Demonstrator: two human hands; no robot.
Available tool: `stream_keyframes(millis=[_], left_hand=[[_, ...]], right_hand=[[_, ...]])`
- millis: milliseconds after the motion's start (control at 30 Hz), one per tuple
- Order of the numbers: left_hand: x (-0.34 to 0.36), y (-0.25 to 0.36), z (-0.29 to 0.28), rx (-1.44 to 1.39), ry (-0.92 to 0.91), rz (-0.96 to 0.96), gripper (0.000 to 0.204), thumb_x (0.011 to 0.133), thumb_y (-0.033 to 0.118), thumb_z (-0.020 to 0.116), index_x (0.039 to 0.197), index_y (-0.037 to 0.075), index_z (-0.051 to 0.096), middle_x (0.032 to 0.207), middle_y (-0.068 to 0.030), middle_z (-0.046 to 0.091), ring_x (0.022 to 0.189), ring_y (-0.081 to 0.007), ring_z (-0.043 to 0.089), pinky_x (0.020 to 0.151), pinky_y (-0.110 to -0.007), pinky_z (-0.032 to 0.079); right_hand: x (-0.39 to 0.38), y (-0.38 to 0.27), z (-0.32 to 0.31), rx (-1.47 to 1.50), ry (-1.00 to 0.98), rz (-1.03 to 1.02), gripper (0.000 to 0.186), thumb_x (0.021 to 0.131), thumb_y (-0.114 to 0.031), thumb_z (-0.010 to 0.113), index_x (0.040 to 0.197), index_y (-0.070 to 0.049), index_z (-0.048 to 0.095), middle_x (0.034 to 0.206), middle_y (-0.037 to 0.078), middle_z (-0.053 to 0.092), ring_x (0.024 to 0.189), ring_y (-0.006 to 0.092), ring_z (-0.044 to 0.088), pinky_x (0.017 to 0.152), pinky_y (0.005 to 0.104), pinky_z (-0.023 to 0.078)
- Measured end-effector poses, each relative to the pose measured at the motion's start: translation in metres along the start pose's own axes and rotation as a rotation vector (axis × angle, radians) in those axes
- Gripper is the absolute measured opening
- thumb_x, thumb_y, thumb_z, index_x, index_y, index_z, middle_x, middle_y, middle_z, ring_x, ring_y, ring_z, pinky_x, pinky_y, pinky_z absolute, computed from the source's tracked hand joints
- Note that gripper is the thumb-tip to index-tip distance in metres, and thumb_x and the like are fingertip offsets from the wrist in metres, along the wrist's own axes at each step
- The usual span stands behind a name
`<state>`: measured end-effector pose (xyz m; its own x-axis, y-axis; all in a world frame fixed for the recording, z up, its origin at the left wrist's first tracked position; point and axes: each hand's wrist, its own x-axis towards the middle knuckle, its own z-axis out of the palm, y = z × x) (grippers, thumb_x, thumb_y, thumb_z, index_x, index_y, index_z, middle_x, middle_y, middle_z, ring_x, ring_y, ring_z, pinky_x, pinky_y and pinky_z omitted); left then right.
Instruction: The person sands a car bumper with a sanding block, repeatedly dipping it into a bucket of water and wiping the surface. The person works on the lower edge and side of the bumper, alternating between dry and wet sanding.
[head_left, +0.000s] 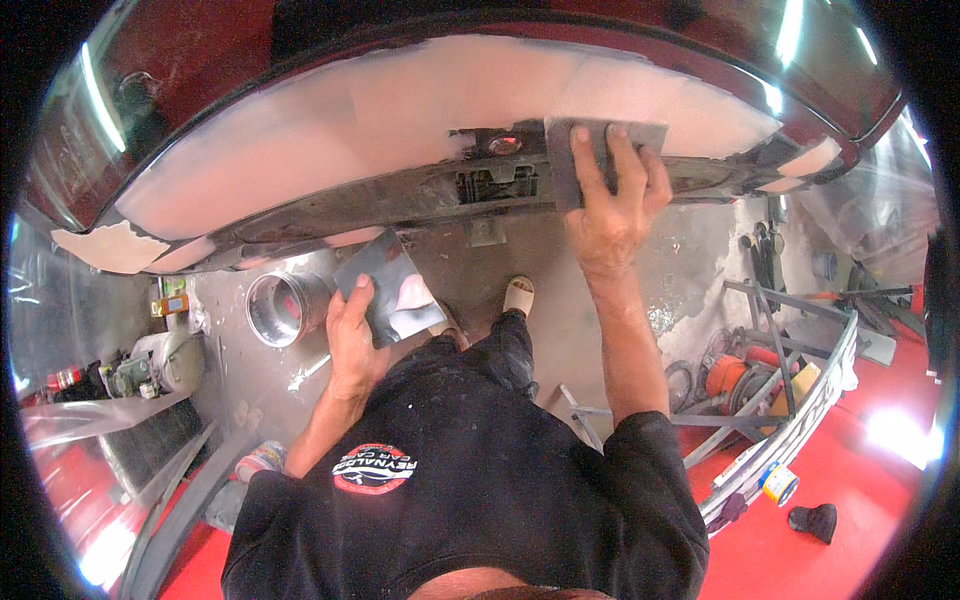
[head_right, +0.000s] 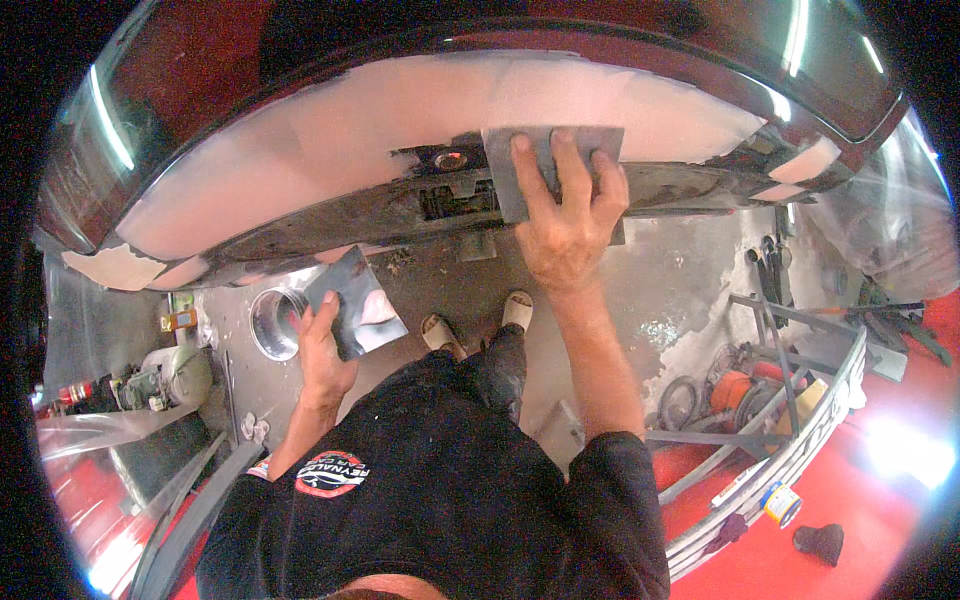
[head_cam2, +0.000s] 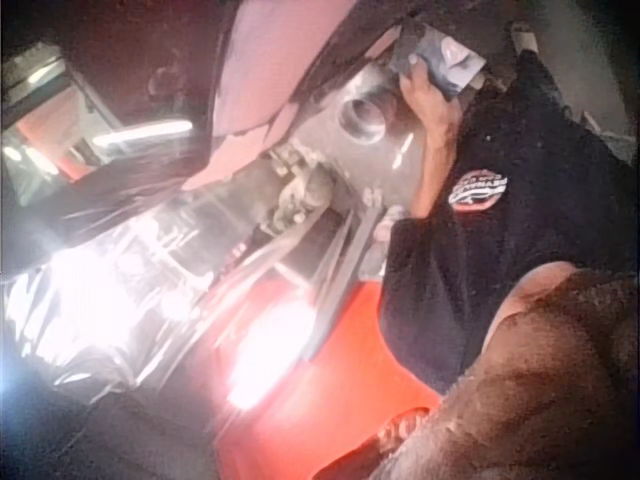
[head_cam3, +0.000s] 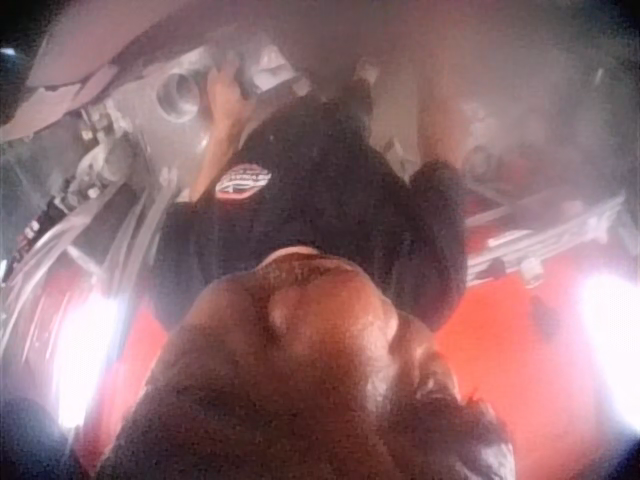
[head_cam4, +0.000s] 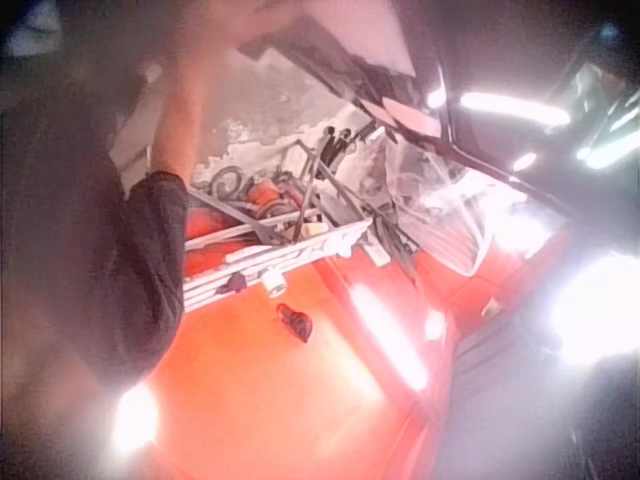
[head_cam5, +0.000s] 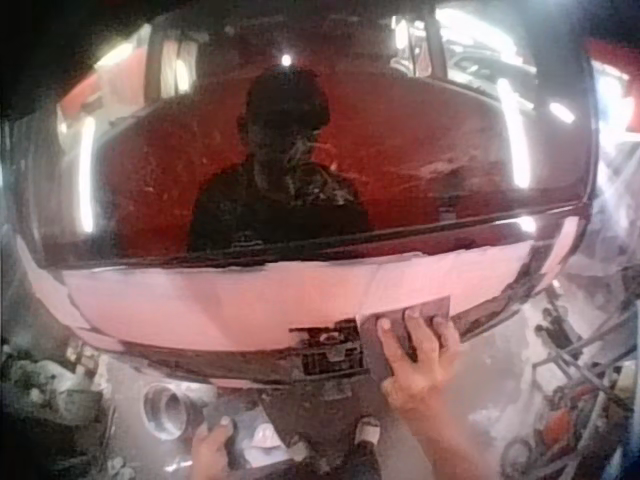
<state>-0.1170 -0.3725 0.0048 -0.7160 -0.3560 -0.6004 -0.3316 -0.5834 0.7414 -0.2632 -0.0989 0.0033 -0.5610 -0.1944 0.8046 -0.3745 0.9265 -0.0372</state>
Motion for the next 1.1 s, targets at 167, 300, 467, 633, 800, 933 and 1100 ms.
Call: stream_keyframes(millis=[167,300,467,633,800,933,1100], left_hand=[[0.009,-0.012,-0.023,0.066,-0.155,0.143,0.043,0.084,0.005,0.070,0.125,-0.001,0.060,0.120,-0.0180,0.062,0.118,-0.0339,0.057,0.110,-0.046,0.035],[0.001,-0.005,-0.010,0.031,-0.160,0.120,0.034,0.099,0.018,0.059,0.129,0.001,0.056,0.120,-0.0112,0.064,0.108,-0.0239,0.063,0.095,-0.040,0.051],[-0.002,0.003,0.005,-0.023,-0.113,0.018,0.036,0.103,0.021,0.056,0.133,0.001,0.054,0.123,-0.0109,0.064,0.109,-0.0236,0.064,0.095,-0.041,0.053],[-0.008,0.005,0.008,-0.043,-0.103,0.016,0.031,0.099,0.022,0.063,0.123,0.003,0.057,0.116,-0.0100,0.064,0.102,-0.0227,0.066,0.085,-0.036,0.058],[-0.001,-0.001,-0.003,0.042,-0.166,0.067,0.029,0.101,0.020,0.060,0.124,0.003,0.056,0.114,-0.0101,0.064,0.101,-0.0218,0.066,0.085,-0.035,0.057],[-0.010,0.011,0.016,-0.046,-0.123,-0.005,0.029,0.103,0.022,0.057,0.124,0.003,0.056,0.112,-0.0096,0.065,0.099,-0.0200,0.067,0.084,-0.034,0.057],[-0.011,0.010,0.016,0.009,-0.129,0.022,0.031,0.103,0.025,0.057,0.123,0.002,0.056,0.111,-0.0089,0.066,0.098,-0.0190,0.067,0.083,-0.034,0.058]], right_hand=[[-0.034,-0.005,0.002,0.076,-0.108,0.065,0.063,0.067,-0.004,0.062,0.126,-0.023,0.072,0.137,0.007,0.057,0.119,0.0362,0.044,0.102,0.0498,0.041],[0.000,-0.004,-0.025,0.056,-0.079,0.039,0.066,0.066,-0.004,0.063,0.129,-0.023,0.070,0.136,0.008,0.057,0.118,0.0358,0.046,0.102,0.0469,0.040],[0.060,-0.008,-0.032,0.016,-0.046,-0.025,0.067,0.066,-0.006,0.068,0.130,-0.027,0.069,0.134,0.006,0.058,0.118,0.0350,0.047,0.102,0.0450,0.040],[0.069,-0.007,-0.022,0.004,0.005,-0.050,0.067,0.068,-0.006,0.068,0.130,-0.030,0.069,0.132,0.004,0.058,0.117,0.0357,0.046,0.100,0.0459,0.041],[0.044,-0.002,-0.005,-0.005,0.033,-0.091,0.063,0.071,-0.003,0.066,0.129,-0.028,0.070,0.138,0.003,0.056,0.116,0.0358,0.045,0.099,0.0474,0.042],[0.008,0.005,0.003,-0.020,-0.017,-0.115,0.063,0.070,0.002,0.070,0.127,-0.026,0.071,0.137,0.007,0.056,0.123,0.0374,0.043,0.104,0.0480,0.042],[-0.032,0.012,0.023,-0.049,0.016,-0.114,0.053,0.080,0.000,0.060,0.121,-0.030,0.074,0.142,0.003,0.052,0.122,0.0354,0.043,0.102,0.0532,0.042]])
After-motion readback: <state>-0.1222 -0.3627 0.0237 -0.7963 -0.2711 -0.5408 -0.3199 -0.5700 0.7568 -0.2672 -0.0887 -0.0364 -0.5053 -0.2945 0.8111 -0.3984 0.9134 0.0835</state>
